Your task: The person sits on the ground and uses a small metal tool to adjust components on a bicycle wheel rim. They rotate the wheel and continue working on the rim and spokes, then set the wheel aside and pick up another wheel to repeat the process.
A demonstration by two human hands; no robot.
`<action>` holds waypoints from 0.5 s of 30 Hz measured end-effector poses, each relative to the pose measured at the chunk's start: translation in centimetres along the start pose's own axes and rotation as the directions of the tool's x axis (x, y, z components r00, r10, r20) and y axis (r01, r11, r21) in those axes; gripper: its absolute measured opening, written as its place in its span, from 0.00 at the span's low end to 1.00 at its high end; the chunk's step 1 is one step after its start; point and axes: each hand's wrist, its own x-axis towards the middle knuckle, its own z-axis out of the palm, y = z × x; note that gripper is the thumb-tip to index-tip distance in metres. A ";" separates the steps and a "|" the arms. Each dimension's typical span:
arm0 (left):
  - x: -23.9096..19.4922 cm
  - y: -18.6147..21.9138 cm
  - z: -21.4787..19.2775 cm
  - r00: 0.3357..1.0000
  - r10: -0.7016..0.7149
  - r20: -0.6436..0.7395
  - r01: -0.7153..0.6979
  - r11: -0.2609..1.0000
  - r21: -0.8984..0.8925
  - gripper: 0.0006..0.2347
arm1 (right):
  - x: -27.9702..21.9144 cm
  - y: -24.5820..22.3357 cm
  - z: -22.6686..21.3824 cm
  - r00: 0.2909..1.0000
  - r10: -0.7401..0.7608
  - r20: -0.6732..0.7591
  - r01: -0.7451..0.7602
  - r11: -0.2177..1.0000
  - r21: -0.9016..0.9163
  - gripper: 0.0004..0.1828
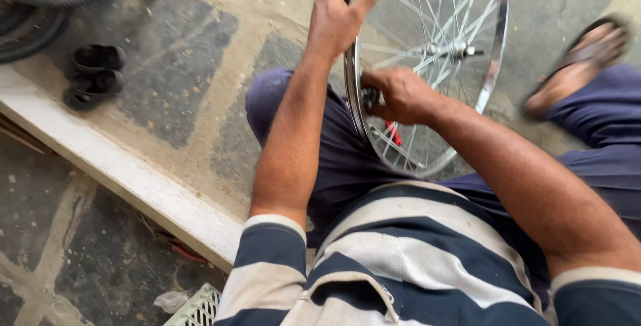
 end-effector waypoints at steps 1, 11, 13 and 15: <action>0.6 0.0 -0.1 0.999 -0.041 0.008 0.041 0.998 -0.039 0.27 | 0.0 -0.1 -0.4 0.999 -0.021 0.038 0.019 0.997 0.069 0.21; 2.3 -2.5 -0.2 0.981 -0.131 0.143 0.155 0.972 -0.175 0.22 | 0.6 2.0 0.3 0.976 -0.041 0.214 -0.033 0.944 0.329 0.11; 2.1 -2.5 -0.9 0.975 -0.155 0.162 0.177 0.976 -0.129 0.22 | 0.3 2.2 0.0 0.973 0.020 0.229 -0.067 0.978 0.198 0.09; 1.9 -2.9 -1.2 0.961 -0.224 0.162 0.234 0.972 -0.039 0.22 | -0.3 2.3 -0.2 0.991 0.000 0.135 -0.026 0.981 0.192 0.10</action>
